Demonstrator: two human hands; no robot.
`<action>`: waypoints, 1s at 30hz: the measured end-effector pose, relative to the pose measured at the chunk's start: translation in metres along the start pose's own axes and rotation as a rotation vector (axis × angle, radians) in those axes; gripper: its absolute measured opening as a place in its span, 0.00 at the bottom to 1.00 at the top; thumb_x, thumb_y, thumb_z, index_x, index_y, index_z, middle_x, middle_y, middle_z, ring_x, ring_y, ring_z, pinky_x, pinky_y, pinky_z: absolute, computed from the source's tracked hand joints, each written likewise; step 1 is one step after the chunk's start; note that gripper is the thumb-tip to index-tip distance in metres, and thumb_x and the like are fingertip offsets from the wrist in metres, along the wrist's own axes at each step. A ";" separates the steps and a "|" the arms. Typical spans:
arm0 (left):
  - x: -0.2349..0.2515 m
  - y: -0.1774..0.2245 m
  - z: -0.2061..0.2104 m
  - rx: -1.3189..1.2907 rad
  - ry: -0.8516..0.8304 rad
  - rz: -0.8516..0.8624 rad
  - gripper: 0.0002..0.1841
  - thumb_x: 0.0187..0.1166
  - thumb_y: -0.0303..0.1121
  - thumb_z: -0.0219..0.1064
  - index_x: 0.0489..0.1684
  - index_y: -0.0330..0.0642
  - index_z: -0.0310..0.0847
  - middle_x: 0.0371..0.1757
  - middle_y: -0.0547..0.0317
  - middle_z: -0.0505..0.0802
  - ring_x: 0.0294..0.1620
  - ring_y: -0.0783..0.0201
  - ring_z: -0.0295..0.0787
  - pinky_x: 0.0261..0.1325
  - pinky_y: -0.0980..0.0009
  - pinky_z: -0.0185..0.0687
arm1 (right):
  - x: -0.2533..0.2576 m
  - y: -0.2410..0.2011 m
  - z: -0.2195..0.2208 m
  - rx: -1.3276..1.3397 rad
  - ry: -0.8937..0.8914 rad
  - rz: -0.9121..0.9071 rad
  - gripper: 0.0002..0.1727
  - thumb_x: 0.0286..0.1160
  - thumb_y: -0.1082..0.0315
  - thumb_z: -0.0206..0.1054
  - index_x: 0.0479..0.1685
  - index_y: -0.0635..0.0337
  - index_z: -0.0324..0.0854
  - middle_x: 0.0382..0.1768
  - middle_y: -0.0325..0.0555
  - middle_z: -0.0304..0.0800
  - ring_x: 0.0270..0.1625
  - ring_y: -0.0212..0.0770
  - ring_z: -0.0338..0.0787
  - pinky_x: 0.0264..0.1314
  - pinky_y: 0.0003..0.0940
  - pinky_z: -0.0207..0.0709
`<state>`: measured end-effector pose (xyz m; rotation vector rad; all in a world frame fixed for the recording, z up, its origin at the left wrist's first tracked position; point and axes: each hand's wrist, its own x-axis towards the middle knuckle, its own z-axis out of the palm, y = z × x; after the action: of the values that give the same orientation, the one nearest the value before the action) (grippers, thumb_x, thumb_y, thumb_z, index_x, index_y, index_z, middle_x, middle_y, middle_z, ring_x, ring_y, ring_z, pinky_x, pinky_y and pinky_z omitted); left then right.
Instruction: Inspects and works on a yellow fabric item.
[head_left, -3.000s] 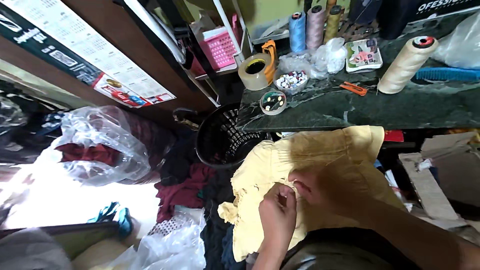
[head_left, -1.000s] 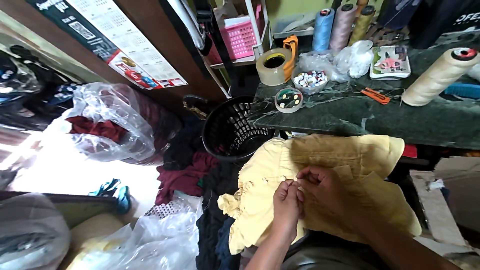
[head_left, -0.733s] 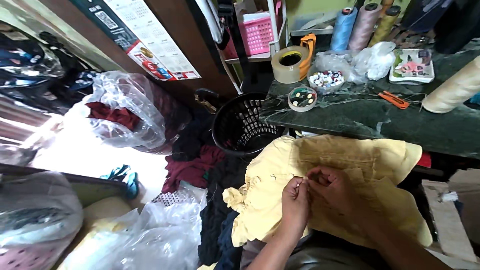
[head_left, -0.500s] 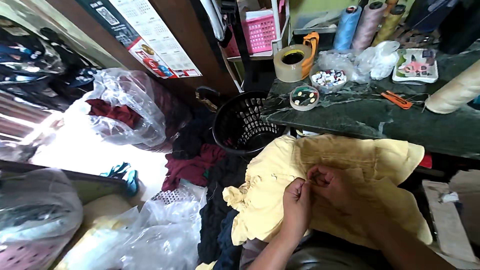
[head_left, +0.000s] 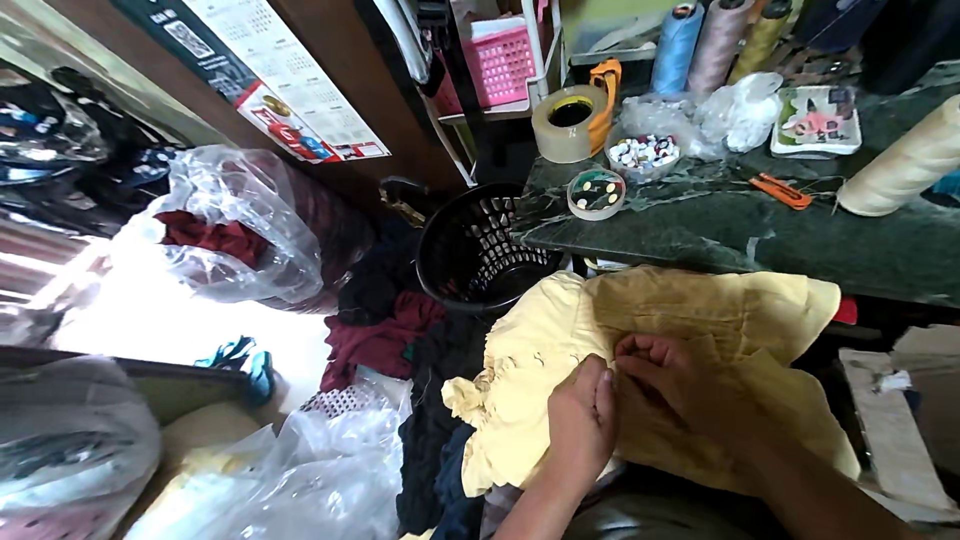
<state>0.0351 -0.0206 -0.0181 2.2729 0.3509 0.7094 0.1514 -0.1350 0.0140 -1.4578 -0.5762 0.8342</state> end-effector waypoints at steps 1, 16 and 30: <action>0.000 -0.003 -0.002 0.008 -0.019 0.027 0.13 0.88 0.31 0.53 0.32 0.40 0.79 0.24 0.60 0.83 0.22 0.68 0.80 0.25 0.70 0.78 | 0.000 0.000 -0.001 0.012 -0.023 0.015 0.06 0.80 0.71 0.61 0.37 0.52 0.82 0.18 0.20 0.79 0.20 0.15 0.74 0.25 0.12 0.66; -0.013 -0.015 -0.028 0.316 0.161 -0.011 0.23 0.74 0.35 0.68 0.62 0.27 0.78 0.35 0.50 0.91 0.28 0.60 0.89 0.29 0.61 0.87 | -0.025 -0.002 -0.025 -0.159 0.073 -0.062 0.04 0.79 0.68 0.61 0.43 0.54 0.81 0.22 0.20 0.79 0.22 0.13 0.73 0.25 0.13 0.68; -0.090 -0.002 -0.149 0.204 -0.225 0.180 0.19 0.90 0.53 0.53 0.33 0.54 0.77 0.47 0.66 0.83 0.63 0.69 0.75 0.73 0.72 0.64 | -0.159 -0.029 -0.088 -0.483 0.481 0.096 0.06 0.69 0.80 0.67 0.29 0.59 0.81 0.17 0.21 0.78 0.21 0.13 0.75 0.28 0.14 0.72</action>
<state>-0.1246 0.0244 0.0336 2.5722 0.1160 0.5170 0.1276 -0.3112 0.0604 -2.0611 -0.3517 0.3969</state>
